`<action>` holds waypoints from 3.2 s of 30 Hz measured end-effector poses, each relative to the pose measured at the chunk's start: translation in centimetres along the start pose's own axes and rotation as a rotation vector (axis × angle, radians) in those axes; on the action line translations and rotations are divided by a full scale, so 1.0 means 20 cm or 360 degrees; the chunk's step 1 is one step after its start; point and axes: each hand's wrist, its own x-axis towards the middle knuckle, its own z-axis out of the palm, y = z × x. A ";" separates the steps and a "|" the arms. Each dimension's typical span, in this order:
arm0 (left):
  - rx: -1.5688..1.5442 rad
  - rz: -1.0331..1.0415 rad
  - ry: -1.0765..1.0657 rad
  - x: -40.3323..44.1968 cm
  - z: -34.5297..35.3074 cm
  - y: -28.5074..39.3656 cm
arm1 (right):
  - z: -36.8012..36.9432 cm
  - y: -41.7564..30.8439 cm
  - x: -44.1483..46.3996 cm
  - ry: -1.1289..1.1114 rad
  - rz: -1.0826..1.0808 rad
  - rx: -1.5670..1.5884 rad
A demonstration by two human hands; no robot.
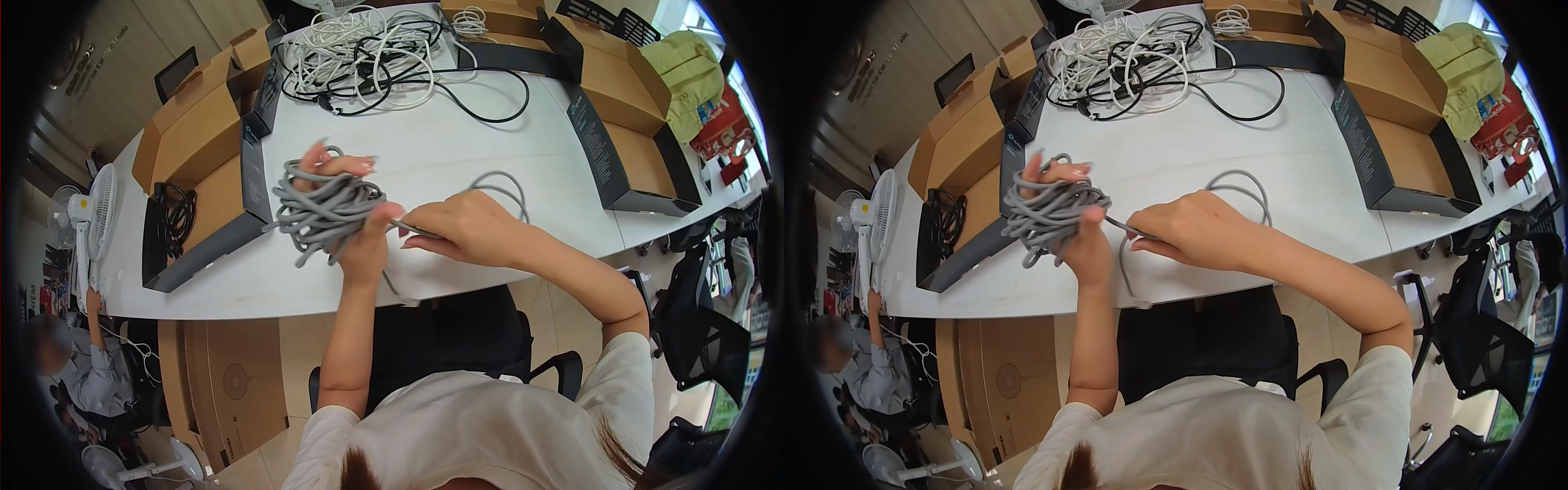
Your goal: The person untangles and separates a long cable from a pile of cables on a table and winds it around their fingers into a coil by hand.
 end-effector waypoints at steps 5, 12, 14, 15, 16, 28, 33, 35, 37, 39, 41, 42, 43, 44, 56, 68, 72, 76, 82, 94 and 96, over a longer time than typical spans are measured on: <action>0.0728 0.0227 -0.0768 0.01 -0.10 0.00 | -0.10 0.04 -0.03 -0.0156 -0.0020 -0.0007; 0.1151 0.0133 -0.1092 0.05 -0.13 0.06 | -0.19 0.06 -0.02 -0.0289 -0.0172 -0.0499; 0.0910 -0.0359 -0.0784 0.05 -0.16 0.04 | -0.21 0.05 -0.04 -0.0208 -0.0224 -0.0709; 0.0968 -0.0173 -0.0738 0.06 -0.18 0.03 | -0.22 0.04 -0.04 -0.0166 -0.0249 -0.0809; 0.1022 0.0017 -0.0693 0.07 -0.20 0.01 | -0.25 0.03 -0.04 -0.0153 -0.0212 -0.0889; -0.0029 -0.0787 -0.0466 0.10 -0.35 0.13 | -0.52 0.08 -0.01 0.0524 0.0084 -0.1275; -0.1198 -0.1220 -0.0686 0.08 -0.36 0.17 | -0.44 0.15 0.00 0.0664 0.0302 -0.1128; -0.1953 -0.1377 -0.1117 0.07 -0.37 0.13 | -0.43 0.17 0.02 0.0646 0.0320 -0.1116; -0.2633 -0.1302 -0.1632 0.07 -0.31 0.08 | -0.42 0.21 0.05 0.0703 0.0188 -0.1158; -0.2894 -0.1059 -0.1647 0.07 -0.28 0.13 | -0.37 0.23 0.07 0.0714 0.0025 -0.1186; -0.3078 -0.0718 -0.1710 0.10 -0.32 0.15 | -0.31 0.22 0.10 0.0683 -0.0178 -0.1187; -0.3413 -0.0566 -0.1351 0.11 -0.35 0.17 | -0.29 0.20 0.11 0.0750 -0.0293 -0.1121; -0.3710 -0.0398 -0.0957 0.11 -0.41 0.21 | -0.29 0.20 0.10 0.0756 -0.0302 -0.1096; -0.3322 -0.0243 -0.0496 0.11 -0.41 0.29 | -0.30 0.20 0.09 0.0760 -0.0310 -0.1066; -0.0450 0.0178 0.0816 0.07 -0.40 0.29 | -0.31 0.08 -0.16 0.0650 -0.0429 -0.0889; 0.1002 0.0015 -0.1222 -0.01 -0.26 0.23 | -0.44 -0.08 -0.15 0.0964 -0.0348 -0.0990; 0.0664 -0.0532 -0.1398 -0.08 -0.22 0.27 | -0.46 -0.05 -0.14 0.0929 -0.0336 -0.0957; 0.0435 -0.0748 -0.1683 -0.14 -0.15 0.28 | -0.47 -0.03 -0.11 0.0972 -0.0226 -0.0868; -0.0233 -0.0975 -0.1339 -0.27 -0.03 0.32 | -0.47 -0.09 -0.13 0.0761 0.0147 -0.0712; -0.0300 -0.0898 -0.0386 -0.28 0.07 0.20 | -0.22 -0.38 -0.37 0.0130 0.0174 -0.0738; -0.0292 -0.0914 -0.0363 -0.27 0.07 0.21 | -0.18 -0.38 -0.39 0.0123 0.0143 -0.0635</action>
